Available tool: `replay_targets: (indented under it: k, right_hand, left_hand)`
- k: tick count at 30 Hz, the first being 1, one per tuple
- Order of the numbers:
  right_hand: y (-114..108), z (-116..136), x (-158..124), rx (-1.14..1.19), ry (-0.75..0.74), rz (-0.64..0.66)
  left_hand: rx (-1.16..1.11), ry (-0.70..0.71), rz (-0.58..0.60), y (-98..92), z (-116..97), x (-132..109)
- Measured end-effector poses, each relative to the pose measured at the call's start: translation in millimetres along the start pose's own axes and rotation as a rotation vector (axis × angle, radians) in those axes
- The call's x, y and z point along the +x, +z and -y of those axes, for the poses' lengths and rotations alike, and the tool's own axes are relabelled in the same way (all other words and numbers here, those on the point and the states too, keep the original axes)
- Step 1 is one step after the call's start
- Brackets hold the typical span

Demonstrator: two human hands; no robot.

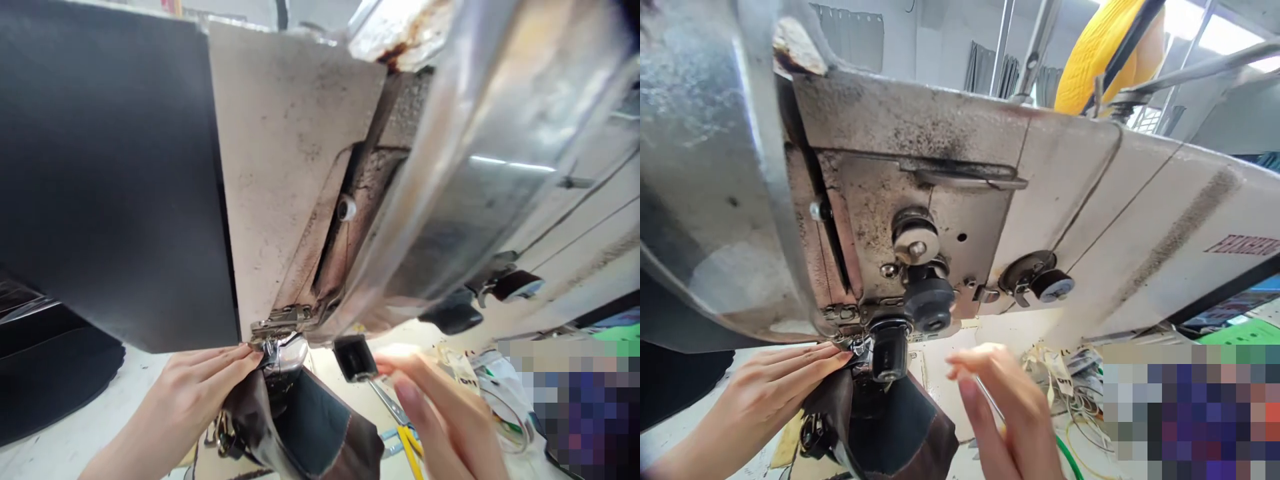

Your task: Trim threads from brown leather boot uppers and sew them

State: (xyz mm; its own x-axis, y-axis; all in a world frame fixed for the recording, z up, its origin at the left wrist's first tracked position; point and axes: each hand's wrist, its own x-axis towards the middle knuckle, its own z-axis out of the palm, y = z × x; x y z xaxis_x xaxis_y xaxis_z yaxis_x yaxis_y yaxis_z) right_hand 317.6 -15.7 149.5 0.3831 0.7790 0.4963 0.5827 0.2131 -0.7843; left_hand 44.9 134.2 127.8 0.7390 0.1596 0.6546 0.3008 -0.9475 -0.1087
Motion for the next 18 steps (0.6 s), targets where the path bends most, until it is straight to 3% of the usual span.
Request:
replay_targets:
  k: [4,6,9,11,15,18]
  right_hand:
    - [27.3,5.0,29.0,0.111,0.24,0.039]
    - [35.6,5.8,35.6,0.158,0.275,0.069]
    - [42.6,2.9,35.9,0.267,0.331,0.22]
    - [43.2,-1.1,30.9,0.296,0.339,0.288]
    - [32.6,-10.6,5.6,0.108,0.331,0.196]
    - [23.8,-18.5,-22.7,0.034,0.392,0.247]
  left_hand:
    - [0.07,0.068,0.022,-11.6,-4.6,8.9]
    - [0.117,0.096,0.047,-15.5,-6.1,13.0]
    - [0.121,0.117,0.024,-17.9,-8.1,18.8]
    - [0.121,0.13,0.005,-18.1,-10.5,22.5]
    - [0.146,0.115,0.027,-16.0,-19.4,26.9]
    - [0.158,0.02,0.01,-13.7,-26.9,26.6]
